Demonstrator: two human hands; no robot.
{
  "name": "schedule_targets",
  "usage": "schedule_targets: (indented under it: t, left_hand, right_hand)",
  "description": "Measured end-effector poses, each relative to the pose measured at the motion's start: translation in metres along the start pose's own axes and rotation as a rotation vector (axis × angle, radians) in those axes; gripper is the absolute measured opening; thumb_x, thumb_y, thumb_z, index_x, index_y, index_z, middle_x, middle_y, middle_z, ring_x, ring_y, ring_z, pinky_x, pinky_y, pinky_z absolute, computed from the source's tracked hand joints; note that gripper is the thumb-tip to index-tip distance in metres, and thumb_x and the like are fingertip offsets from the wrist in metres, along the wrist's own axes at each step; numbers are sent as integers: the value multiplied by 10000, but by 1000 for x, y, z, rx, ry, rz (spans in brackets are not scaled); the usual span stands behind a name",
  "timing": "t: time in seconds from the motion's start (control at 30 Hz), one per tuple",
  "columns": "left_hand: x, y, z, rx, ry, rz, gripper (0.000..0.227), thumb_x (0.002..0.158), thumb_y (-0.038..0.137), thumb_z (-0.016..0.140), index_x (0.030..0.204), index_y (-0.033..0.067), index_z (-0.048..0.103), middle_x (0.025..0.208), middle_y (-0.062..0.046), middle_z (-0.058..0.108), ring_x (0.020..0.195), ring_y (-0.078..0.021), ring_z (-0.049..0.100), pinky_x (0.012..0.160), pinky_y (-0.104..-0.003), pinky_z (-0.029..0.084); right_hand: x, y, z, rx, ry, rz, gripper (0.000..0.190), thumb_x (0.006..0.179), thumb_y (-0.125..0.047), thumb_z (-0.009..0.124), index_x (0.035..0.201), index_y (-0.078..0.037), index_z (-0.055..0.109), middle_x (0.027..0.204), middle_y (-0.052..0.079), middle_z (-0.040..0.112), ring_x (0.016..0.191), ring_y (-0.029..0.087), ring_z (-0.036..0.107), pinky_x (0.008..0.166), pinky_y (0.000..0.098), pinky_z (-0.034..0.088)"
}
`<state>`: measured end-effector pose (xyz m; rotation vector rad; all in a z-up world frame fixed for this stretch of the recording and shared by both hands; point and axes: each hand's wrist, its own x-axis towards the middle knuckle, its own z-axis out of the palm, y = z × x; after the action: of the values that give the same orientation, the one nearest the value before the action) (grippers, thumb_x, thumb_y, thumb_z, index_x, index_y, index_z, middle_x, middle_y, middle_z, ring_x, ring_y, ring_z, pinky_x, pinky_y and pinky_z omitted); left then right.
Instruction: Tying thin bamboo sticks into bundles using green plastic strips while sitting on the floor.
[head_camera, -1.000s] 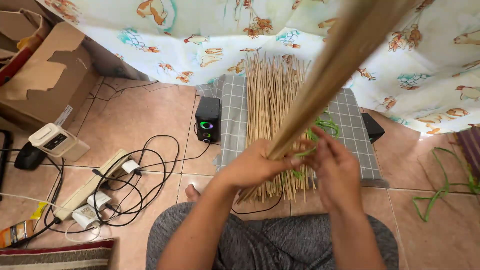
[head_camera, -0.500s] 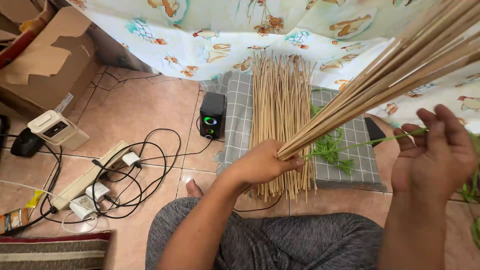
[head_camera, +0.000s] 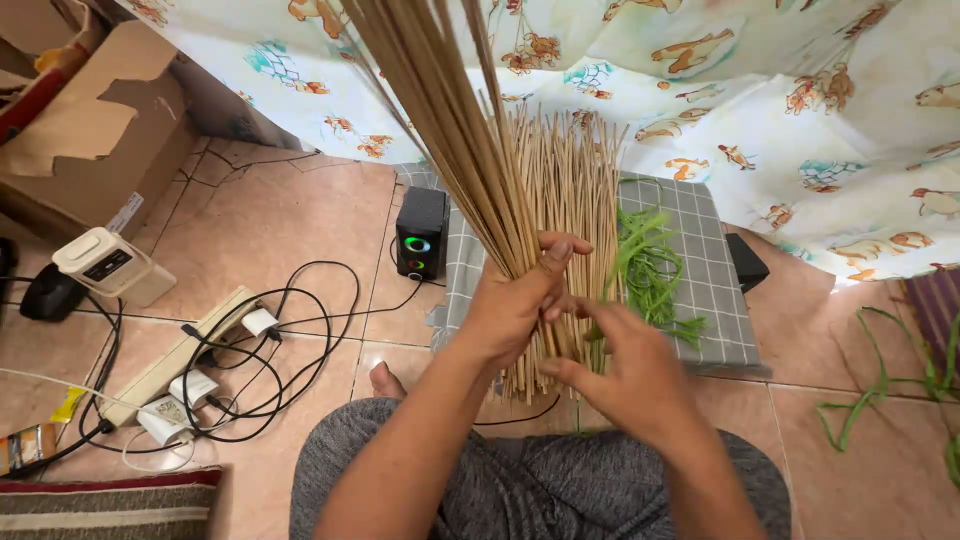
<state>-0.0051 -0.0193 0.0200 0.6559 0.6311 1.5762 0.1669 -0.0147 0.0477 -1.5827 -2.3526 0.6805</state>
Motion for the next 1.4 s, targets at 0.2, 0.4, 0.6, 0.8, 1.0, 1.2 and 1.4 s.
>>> schedule_targets:
  t: [0.2,0.4,0.6,0.8,1.0,1.2,1.4]
  left_hand:
    - [2,-18,-7,-125,55,-51,290,987,254,709,1073,-21,674,531,11,442,458,-102,516,605,-305,553]
    - [-1,-4,18,-54,118,-16,331,1034,324,643,952,5,673,510,17,392,434,-86,450,547,-271,506]
    - [-3,-40,13,-99,148,-22,211,985,242,711,928,55,632,679,-101,611,570,-178,639,629,-331,575]
    - [-10,-47,25,-52,163,-76,309,993,307,710,790,98,606,475,-7,412,404,-120,470,517,-270,494]
    - [-19,-44,49,74,127,-45,477,916,383,771,1169,12,612,725,-76,534,627,-168,581,698,-363,554]
    - [-57,-1,83,1067,203,622,1021,830,285,822,1521,-45,146,1564,-312,263,1480,-453,336,1228,-554,312]
    - [-41,3,121,2012,-642,474,407,763,325,757,1084,91,669,1064,-153,699,1009,-352,623,920,-572,390]
  right_hand:
    - [11,41,30,624,-193,-100,282,864,-145,784,1066,49,807,464,87,586,481,155,463,454,311,413]
    - [0,11,20,515,-193,-62,338,804,-184,837,1026,62,776,644,173,675,632,237,596,577,386,500]
    - [4,34,53,420,-42,77,198,764,-127,754,867,42,735,658,186,717,626,255,660,585,426,533]
    - [-10,47,62,484,41,133,149,792,-95,753,762,50,763,584,198,722,521,225,640,519,350,518]
    - [-24,53,40,428,59,200,202,767,-120,756,861,58,780,697,253,757,614,306,697,584,440,543]
    - [-46,79,-15,-26,52,295,250,834,-342,742,805,-96,718,624,83,700,534,263,623,560,396,489]
    - [-74,89,-20,-263,132,-8,279,787,-416,749,874,-157,695,782,91,749,668,395,683,604,511,518]
